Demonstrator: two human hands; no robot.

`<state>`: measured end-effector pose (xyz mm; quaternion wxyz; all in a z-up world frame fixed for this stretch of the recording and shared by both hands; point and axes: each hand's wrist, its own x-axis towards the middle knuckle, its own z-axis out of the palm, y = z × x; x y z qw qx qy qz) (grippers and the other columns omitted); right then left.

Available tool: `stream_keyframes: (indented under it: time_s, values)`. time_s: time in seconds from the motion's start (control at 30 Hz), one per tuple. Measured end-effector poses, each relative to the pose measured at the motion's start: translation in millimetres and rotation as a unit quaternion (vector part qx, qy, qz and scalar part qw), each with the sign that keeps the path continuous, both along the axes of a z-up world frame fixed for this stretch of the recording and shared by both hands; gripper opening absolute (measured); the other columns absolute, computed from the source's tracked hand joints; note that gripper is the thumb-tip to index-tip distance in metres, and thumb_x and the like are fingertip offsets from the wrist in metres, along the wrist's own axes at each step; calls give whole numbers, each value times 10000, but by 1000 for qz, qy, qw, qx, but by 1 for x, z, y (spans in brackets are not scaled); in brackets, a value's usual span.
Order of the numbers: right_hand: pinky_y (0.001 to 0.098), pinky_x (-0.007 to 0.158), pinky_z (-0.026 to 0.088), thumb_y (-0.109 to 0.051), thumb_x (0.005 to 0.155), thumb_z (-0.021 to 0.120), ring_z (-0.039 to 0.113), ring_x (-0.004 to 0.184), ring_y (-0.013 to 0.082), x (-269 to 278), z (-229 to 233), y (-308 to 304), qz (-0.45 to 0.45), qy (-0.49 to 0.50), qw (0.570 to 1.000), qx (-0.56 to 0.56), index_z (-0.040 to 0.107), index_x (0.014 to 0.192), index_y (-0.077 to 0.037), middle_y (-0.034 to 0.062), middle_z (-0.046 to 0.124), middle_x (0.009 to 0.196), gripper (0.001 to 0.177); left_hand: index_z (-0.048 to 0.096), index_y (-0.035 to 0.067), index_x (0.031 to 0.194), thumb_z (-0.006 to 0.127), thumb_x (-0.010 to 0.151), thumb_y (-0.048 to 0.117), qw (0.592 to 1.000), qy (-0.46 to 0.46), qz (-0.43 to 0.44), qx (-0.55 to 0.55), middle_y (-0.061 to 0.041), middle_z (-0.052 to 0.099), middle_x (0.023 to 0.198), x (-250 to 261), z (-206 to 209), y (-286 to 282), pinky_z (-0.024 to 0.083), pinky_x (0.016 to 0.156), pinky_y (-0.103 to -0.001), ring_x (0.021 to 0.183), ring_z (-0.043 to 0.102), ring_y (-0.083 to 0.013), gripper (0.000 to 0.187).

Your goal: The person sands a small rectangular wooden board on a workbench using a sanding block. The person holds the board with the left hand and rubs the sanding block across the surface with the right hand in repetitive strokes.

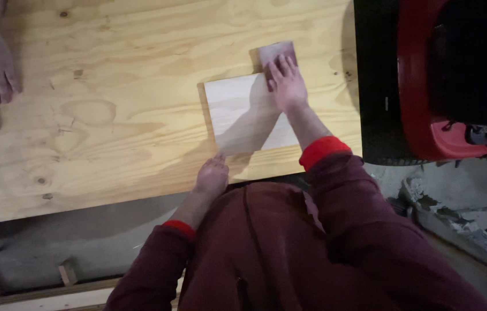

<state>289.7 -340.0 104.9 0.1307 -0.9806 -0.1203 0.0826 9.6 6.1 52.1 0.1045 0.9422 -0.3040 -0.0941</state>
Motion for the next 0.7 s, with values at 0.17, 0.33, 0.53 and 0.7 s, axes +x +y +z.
stream_keyframes:
  time_s: [0.17,0.33,0.53,0.7]
  values:
    - [539,1344,390,-284,1159,713,429,1629,485,-42,-3,-42,-21,-98,994,40,610,1692,-115,276,501,1746,569,875,-7,1154,687,899,169,998,-29,29,-37,-227,764,1507,-4,-42,1,544,1196,-560,1469,683,-402,362]
    - [570,1375,379,-276,1177,656,502,1574,537,-127,6,-63,25,-149,984,99,646,1636,-8,363,575,1619,531,876,39,1059,684,904,226,996,-58,47,-43,-204,766,1509,-11,-37,-7,576,1138,-551,1457,690,-396,309]
    - [653,1359,385,-224,1149,662,573,1558,458,-213,-8,-18,191,-171,957,133,661,1646,-165,247,651,1626,500,882,65,1028,664,910,245,996,-49,56,-47,-207,800,1443,-6,-23,-10,602,1094,-552,1407,723,-391,306]
    - [543,1365,405,-411,1174,624,547,1615,335,-178,-10,55,208,-159,960,97,703,1590,-326,95,598,1737,432,877,74,1058,669,913,291,997,-57,53,-14,-184,786,1482,-10,-22,-11,586,1126,-536,1467,686,-365,334]
